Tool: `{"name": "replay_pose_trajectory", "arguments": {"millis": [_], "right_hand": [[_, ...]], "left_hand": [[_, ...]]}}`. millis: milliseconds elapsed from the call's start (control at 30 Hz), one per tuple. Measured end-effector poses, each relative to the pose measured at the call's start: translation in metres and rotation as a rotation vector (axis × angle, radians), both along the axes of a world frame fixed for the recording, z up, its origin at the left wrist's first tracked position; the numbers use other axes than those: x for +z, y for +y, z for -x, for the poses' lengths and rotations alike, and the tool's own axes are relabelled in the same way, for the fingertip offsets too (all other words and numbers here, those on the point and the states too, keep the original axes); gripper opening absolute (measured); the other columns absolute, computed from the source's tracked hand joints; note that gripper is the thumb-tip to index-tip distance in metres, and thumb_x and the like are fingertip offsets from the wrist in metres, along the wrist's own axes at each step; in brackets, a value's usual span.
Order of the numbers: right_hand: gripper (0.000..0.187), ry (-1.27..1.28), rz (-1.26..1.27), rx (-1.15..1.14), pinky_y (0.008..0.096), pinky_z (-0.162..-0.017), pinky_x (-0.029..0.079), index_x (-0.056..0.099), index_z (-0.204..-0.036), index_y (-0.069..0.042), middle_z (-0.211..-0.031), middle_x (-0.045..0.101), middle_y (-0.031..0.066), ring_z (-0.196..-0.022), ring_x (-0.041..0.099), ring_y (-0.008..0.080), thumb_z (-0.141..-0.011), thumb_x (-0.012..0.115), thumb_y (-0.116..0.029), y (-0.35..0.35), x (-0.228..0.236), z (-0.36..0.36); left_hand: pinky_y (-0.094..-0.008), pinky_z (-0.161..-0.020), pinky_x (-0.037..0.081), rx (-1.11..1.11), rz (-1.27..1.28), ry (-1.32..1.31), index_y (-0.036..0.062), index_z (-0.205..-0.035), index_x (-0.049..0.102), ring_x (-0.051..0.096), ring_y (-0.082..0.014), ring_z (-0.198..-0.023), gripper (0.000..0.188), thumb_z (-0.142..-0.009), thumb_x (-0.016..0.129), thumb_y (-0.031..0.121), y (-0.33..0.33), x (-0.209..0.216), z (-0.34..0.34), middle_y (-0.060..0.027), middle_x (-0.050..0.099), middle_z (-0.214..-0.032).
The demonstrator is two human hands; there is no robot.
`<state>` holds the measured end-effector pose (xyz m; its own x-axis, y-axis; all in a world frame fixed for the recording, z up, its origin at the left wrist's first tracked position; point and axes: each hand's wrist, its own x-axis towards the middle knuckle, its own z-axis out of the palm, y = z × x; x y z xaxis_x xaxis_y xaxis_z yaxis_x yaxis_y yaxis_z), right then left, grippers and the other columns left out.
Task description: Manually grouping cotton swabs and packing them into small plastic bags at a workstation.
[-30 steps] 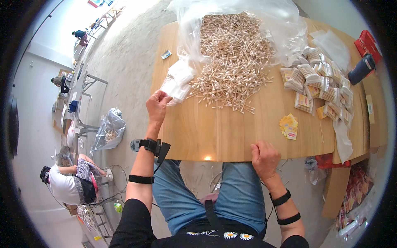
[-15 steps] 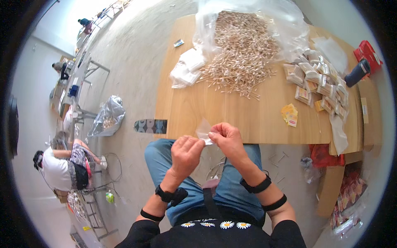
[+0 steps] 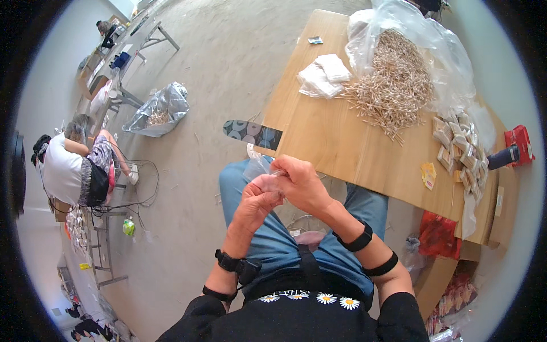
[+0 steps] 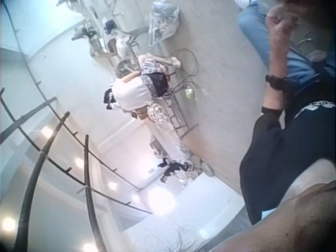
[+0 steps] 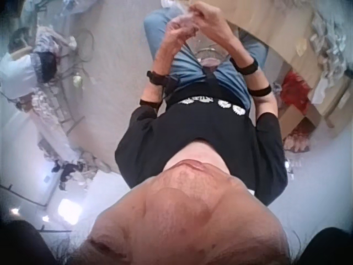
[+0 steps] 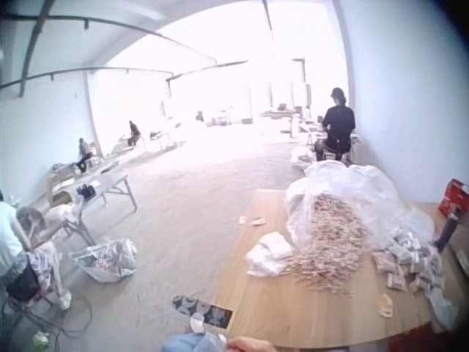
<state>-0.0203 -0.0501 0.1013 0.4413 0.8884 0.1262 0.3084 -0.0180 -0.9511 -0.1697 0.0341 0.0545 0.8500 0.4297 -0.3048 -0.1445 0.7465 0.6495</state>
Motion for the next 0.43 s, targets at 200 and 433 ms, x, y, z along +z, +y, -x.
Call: {"name": "replay_pose_trajectory", "arguments": {"millis": [200, 433], "right_hand": [[0.020, -0.019, 0.052, 0.066, 0.0336, -0.061, 0.050, 0.063, -0.097, 0.003, -0.074, 0.063, 0.0146, -0.065, 0.062, 0.0216, -0.080, 0.068, -0.004, 0.040, -0.005, 0.009], [0.041, -0.262, 0.109, -0.109, 0.0380, -0.074, 0.052, 0.065, -0.110, 0.003, -0.087, 0.065, 0.0151, -0.083, 0.064, 0.0260, -0.078, 0.080, -0.019, 0.079, -0.048, -0.020]], "left_hand": [[-0.0266, -0.064, 0.052, 0.093, -0.207, 0.051, 0.0026, -0.095, 0.066, 0.066, -0.0140, -0.072, 0.014, -0.084, 0.074, 0.000, 0.035, -0.008, 0.018, -0.0063, 0.070, -0.082], [-0.0353, -0.063, 0.054, 0.385, -0.094, 0.040, 0.0072, -0.085, 0.066, 0.065, -0.0173, -0.065, 0.008, -0.092, 0.070, 0.008, 0.124, -0.051, 0.041, -0.0066, 0.066, -0.074]]}}
